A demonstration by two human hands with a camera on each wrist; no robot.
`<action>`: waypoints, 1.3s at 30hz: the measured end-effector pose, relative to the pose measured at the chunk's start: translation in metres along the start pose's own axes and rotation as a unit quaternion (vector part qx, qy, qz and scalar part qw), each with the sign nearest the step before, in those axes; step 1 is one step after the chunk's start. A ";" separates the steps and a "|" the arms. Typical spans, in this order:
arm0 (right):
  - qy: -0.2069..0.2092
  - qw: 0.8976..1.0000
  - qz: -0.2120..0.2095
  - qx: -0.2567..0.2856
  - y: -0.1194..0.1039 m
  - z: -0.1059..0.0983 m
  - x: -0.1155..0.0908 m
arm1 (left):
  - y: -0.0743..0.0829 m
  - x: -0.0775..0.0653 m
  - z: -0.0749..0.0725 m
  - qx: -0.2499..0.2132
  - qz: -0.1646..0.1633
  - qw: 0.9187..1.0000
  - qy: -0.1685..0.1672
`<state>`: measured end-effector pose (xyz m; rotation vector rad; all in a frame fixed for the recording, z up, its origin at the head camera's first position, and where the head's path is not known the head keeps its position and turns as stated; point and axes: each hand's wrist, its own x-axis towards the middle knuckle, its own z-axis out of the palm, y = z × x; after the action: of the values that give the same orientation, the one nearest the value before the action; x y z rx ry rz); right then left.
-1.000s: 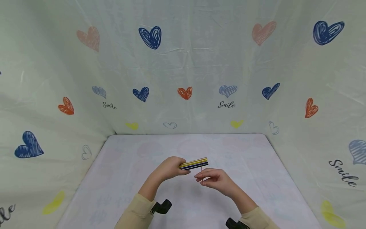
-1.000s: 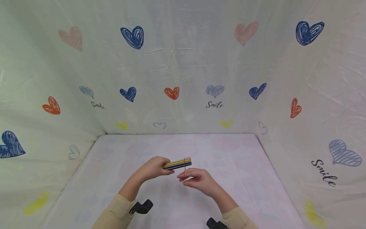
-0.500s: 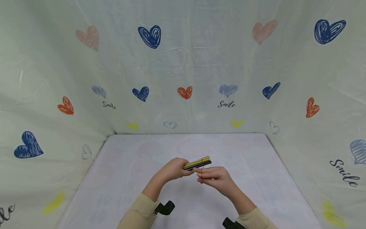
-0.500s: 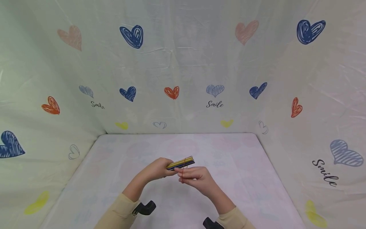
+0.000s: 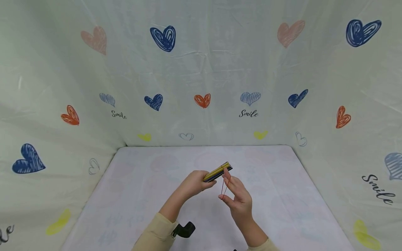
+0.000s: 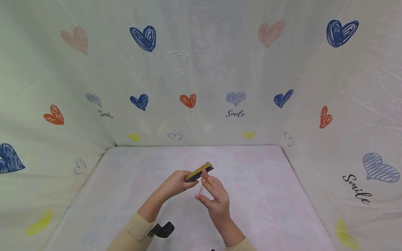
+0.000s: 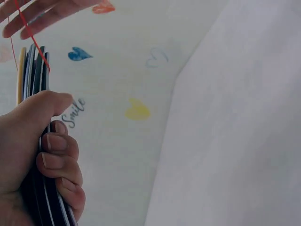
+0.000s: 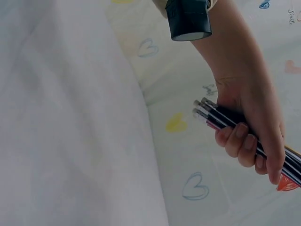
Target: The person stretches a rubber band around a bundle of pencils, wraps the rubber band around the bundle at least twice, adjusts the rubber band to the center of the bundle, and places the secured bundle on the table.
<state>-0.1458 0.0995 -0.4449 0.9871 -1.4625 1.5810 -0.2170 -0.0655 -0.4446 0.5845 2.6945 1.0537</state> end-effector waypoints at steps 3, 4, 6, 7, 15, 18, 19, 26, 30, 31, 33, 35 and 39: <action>0.035 0.999 0.016 -0.032 -0.007 0.005 0.002 | 0.003 0.000 0.003 -0.011 0.009 0.999 0.030; 0.046 0.998 0.031 -0.043 -0.009 0.006 0.002 | 0.004 -0.001 0.005 -0.014 0.012 0.999 0.042; 0.071 0.993 0.073 -0.052 -0.012 0.006 0.003 | 0.006 -0.002 0.007 -0.020 0.021 0.998 0.064; 0.086 0.990 0.099 -0.060 -0.014 0.005 0.005 | 0.008 -0.002 0.009 -0.021 0.025 0.997 0.074; 0.141 0.941 0.223 -0.211 -0.012 -0.005 0.012 | 0.018 -0.007 0.015 -0.017 0.056 0.991 0.124; 0.138 0.927 0.234 -0.261 -0.003 -0.012 0.009 | 0.017 -0.009 0.016 0.009 0.063 0.989 0.134; 0.134 0.924 0.230 -0.274 -0.003 -0.014 0.010 | 0.017 -0.010 0.016 0.022 0.067 0.988 0.137; 0.063 0.915 0.196 -0.347 -0.001 -0.029 0.017 | 0.010 -0.017 0.011 0.152 0.128 0.963 0.183; 0.015 0.896 0.175 -0.408 -0.003 -0.035 0.021 | 0.007 -0.021 0.007 0.227 0.164 0.938 0.203; 0.003 0.893 0.173 -0.415 -0.004 -0.037 0.022 | 0.007 -0.022 0.006 0.241 0.173 0.932 0.209; -0.025 0.890 0.168 -0.423 -0.005 -0.039 0.025 | 0.007 -0.024 0.004 0.269 0.189 0.919 0.219; -0.051 0.893 0.175 -0.411 -0.006 -0.040 0.028 | 0.007 -0.026 0.000 0.289 0.206 0.908 0.223; -0.078 0.906 0.211 -0.358 -0.010 -0.041 0.033 | 0.008 -0.029 -0.007 0.312 0.227 0.899 0.207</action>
<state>-0.1530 0.1421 -0.4126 0.3772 -2.2513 1.0720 -0.1906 -0.0767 -0.4337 1.2721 3.3861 0.3704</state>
